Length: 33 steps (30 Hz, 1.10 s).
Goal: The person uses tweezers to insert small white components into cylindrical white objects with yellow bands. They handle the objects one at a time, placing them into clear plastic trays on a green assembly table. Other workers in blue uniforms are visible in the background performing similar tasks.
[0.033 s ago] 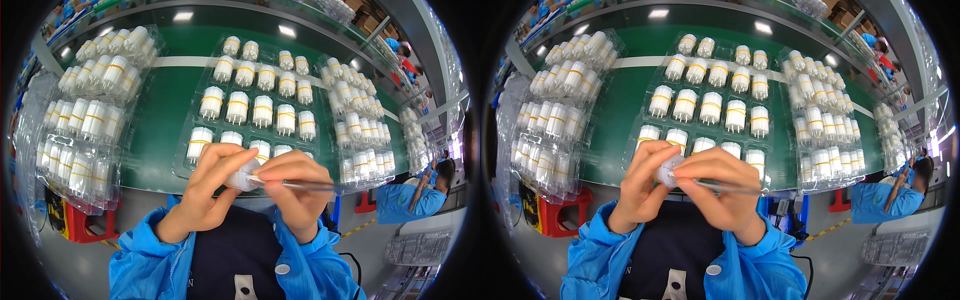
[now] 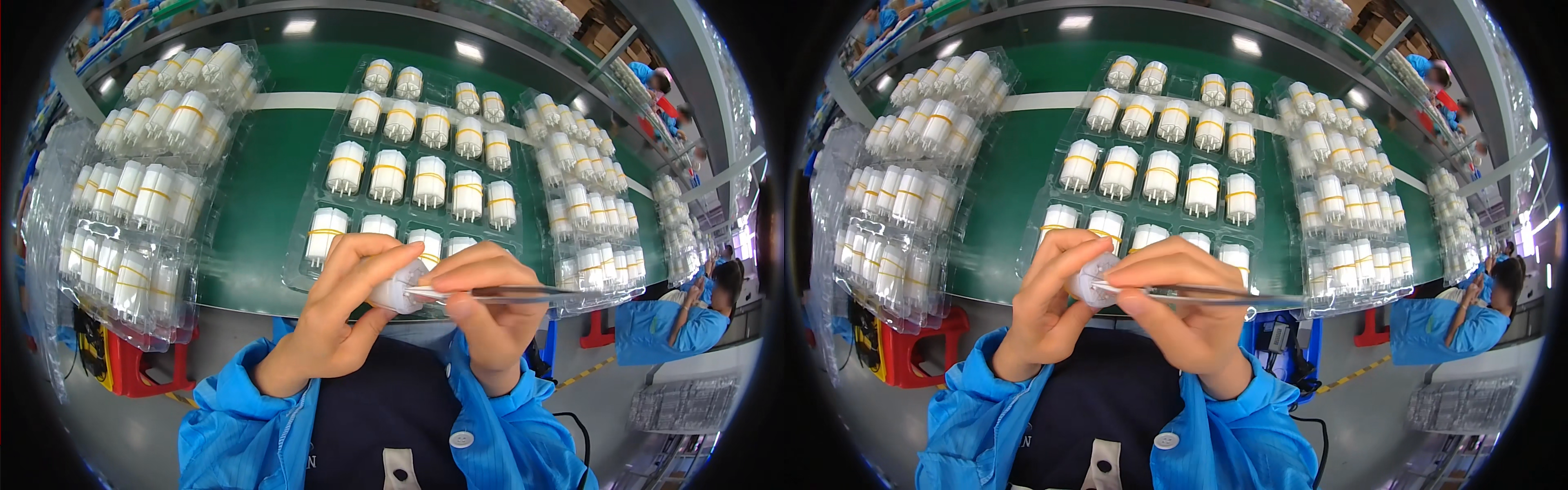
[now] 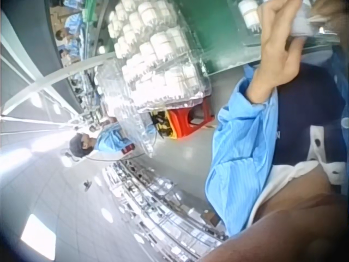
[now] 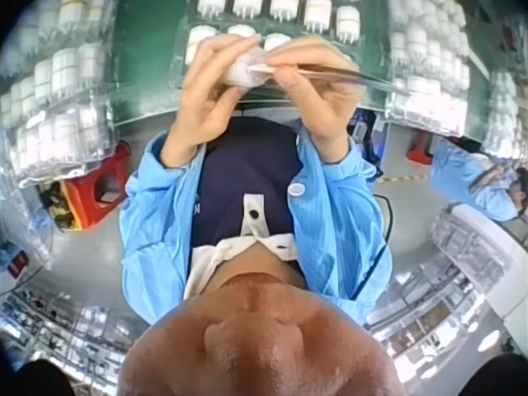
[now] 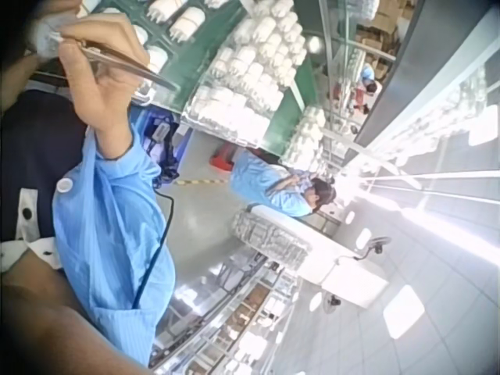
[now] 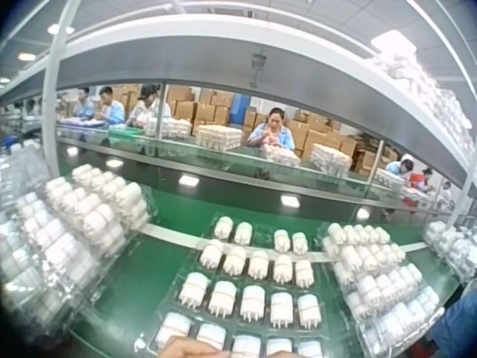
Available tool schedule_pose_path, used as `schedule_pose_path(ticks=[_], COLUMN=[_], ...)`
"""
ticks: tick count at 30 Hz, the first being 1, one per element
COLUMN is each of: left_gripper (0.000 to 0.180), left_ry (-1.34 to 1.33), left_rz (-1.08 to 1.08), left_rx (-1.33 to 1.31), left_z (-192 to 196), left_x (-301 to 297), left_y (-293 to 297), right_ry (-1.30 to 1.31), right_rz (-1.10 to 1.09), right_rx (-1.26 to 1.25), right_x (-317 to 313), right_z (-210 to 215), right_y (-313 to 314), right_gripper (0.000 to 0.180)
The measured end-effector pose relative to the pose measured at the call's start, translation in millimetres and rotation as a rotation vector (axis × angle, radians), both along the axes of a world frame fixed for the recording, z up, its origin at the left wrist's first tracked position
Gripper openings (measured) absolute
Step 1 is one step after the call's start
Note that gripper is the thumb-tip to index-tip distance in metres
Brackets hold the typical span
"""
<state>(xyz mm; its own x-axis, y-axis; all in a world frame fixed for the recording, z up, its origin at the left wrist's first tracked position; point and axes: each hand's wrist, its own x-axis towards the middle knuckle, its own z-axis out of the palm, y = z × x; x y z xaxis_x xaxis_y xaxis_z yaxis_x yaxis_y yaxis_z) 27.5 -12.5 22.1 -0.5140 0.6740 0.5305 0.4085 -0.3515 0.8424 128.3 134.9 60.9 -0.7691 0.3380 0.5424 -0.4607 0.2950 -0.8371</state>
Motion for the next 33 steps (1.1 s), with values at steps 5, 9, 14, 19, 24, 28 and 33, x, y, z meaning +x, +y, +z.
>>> schedule_pose_path(ticks=[5, 9, 14, 19, 24, 28, 33], left_gripper=[0.062, 0.061, 0.061, 0.062, 0.063, 0.064, 0.065], left_ry=[-0.032, -0.016, -0.004, -0.004, 0.038, 0.084, 0.093], left_rz=[-0.035, -0.031, -0.014, -0.01, 0.001, 0.036, 0.056], left_rx=[0.001, 0.0, -0.011, -0.013, -0.023, -0.036, -0.034], left_z=[4, 2, 2, 1, 0, -1, -4], left_x=[-3, -5, -6, -6, -7, -7, -6], left_y=[0, 0, -1, -2, -1, -1, 0], right_ry=[0.045, 0.037, 0.003, -0.001, 0.032, 0.011, -0.036], right_rz=[0.001, 0.016, 0.032, 0.046, 0.047, 0.02, 0.0], right_rx=[-0.029, 0.085, 0.157, 0.145, 0.049, 0.08, 0.159], right_x=[3, 1, 1, -1, -1, -2, -1], right_z=[-1, 3, 7, 5, -5, -4, 2], right_y=[-2, 2, 3, 4, 5, 3, 0], right_gripper=[0.013, 0.013, 0.012, 0.012, 0.011, 0.011, 0.013])
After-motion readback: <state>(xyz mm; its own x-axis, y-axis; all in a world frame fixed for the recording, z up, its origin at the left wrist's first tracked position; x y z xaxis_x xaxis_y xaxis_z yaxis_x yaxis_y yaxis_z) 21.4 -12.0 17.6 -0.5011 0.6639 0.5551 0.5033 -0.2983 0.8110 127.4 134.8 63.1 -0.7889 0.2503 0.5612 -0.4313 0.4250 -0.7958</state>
